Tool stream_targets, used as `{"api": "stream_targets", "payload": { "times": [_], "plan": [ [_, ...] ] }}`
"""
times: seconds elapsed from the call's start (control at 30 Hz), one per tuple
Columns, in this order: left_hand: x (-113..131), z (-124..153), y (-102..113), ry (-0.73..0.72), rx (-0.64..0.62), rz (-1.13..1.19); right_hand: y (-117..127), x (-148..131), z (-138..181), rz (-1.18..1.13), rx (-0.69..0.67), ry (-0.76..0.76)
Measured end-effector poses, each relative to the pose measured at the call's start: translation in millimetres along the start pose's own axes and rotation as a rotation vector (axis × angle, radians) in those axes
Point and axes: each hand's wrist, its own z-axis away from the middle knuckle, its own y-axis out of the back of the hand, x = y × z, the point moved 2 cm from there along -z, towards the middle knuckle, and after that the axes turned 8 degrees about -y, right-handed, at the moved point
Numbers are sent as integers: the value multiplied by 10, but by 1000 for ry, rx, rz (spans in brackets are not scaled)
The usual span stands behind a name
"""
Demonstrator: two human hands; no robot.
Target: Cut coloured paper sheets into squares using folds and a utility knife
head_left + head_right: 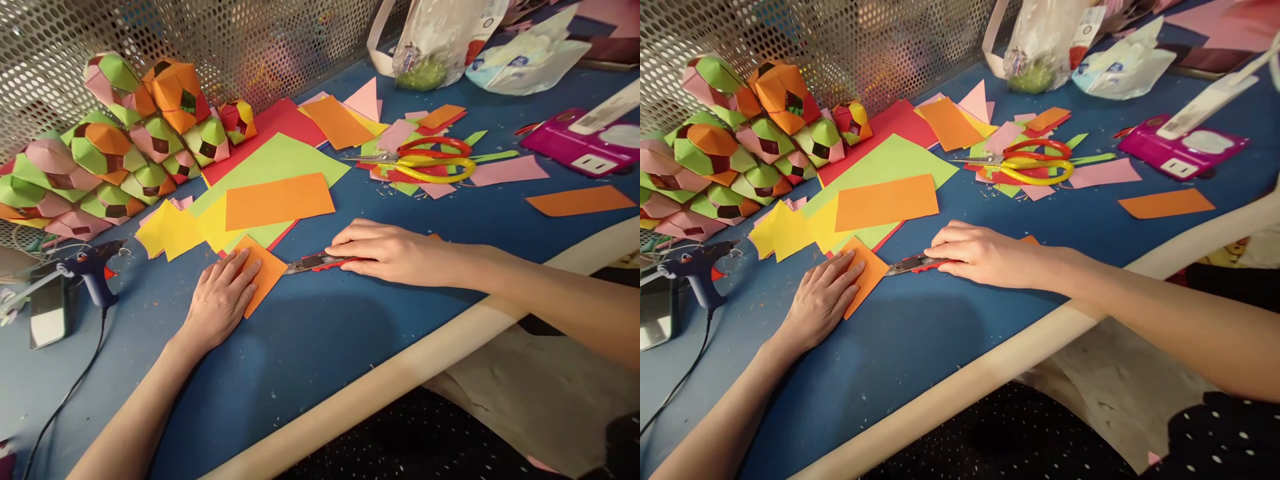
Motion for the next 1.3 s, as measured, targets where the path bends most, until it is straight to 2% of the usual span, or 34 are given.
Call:
{"api": "stream_targets", "payload": {
  "times": [1.3],
  "plan": [
    [21,-10,-11,11,-7,-16,-31,-114,12,-31,44,28]
  ]
}}
